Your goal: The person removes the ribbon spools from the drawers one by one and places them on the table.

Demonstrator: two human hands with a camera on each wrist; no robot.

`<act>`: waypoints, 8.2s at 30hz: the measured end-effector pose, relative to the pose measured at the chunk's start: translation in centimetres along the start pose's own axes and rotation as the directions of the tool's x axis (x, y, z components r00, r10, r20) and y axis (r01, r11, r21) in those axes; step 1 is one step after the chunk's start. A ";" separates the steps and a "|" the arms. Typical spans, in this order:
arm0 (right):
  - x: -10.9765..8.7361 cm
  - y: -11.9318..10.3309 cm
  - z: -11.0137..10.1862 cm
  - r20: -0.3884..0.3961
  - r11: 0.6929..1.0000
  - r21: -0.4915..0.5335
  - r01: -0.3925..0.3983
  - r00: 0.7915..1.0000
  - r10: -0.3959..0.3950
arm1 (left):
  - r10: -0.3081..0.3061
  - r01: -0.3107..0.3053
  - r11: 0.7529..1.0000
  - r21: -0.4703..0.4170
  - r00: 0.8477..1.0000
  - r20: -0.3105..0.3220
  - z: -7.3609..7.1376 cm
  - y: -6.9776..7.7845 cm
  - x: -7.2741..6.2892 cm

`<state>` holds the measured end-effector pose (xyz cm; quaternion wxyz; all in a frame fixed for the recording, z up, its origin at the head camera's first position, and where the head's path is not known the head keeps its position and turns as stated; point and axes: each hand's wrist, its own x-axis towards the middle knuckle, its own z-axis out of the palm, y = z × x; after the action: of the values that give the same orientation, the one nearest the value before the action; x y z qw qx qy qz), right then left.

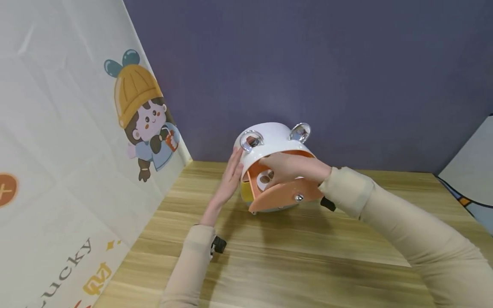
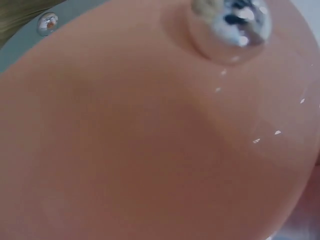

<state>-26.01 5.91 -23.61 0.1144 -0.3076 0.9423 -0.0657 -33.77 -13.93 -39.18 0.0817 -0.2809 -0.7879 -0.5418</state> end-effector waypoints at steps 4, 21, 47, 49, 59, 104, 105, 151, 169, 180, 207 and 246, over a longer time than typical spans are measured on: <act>0.0 -0.1 -0.2 0.072 0.999 -0.015 -0.036 0.997 0.036 | 0.003 -0.003 1.000 0.012 1.000 -0.001 0.1 0.1 0.1; -0.2 0.1 -0.4 0.123 0.993 -0.097 -0.068 0.989 0.079 | -0.008 0.009 1.000 -0.016 0.999 0.050 -0.3 4.4 -0.9; -4.5 0.0 -3.8 -0.177 0.985 0.166 -0.054 0.981 0.083 | -0.002 0.002 1.000 0.010 1.000 0.002 0.0 0.1 -0.5; -5.2 0.5 -4.1 -0.216 0.988 0.145 -0.050 0.973 0.081 | 0.003 -0.003 1.000 0.010 1.000 0.001 0.1 0.0 -0.5; -10.6 4.2 -4.4 -0.317 0.978 0.134 -0.159 0.928 0.194 | 0.001 -0.001 1.000 0.005 1.000 0.007 -0.1 2.7 -0.8; -12.3 4.7 16.0 -0.177 0.970 0.196 -0.140 0.968 0.176 | -0.012 0.012 1.000 -0.008 1.000 0.010 -0.4 0.1 -0.4; -11.9 4.4 16.2 -0.172 0.971 0.199 -0.133 0.971 0.168 | -0.010 0.010 1.000 -0.005 1.000 0.010 -0.4 0.1 -0.4; -8.6 0.9 19.5 -0.195 0.994 0.098 -0.037 0.979 0.055 | -0.021 0.021 1.000 -0.002 0.999 0.043 -0.7 3.9 -1.3; -12.7 -2.1 7.4 -0.334 0.967 0.069 0.244 0.919 -0.208 | 0.012 -0.012 1.000 0.006 1.000 0.005 -0.1 -0.1 -0.4; -11.9 0.3 -1.5 -0.433 0.955 0.072 0.288 0.872 -0.230 | 0.008 -0.008 1.000 0.005 1.000 0.000 0.0 -0.2 -0.5; -6.0 9.0 -1.6 0.042 0.946 0.177 0.271 0.958 -0.282 | 0.003 -0.003 1.000 0.003 1.000 -0.002 0.0 -0.3 -0.6; -4.9 10.1 -1.6 0.089 0.961 0.114 0.251 0.961 -0.261 | -0.041 0.040 0.999 0.020 0.998 0.037 -0.6 4.0 -1.4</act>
<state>-28.25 17.07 -23.21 0.1692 -0.4238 0.8828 -0.1119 -30.63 -13.99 -36.31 0.0587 -0.2743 -0.8000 -0.5304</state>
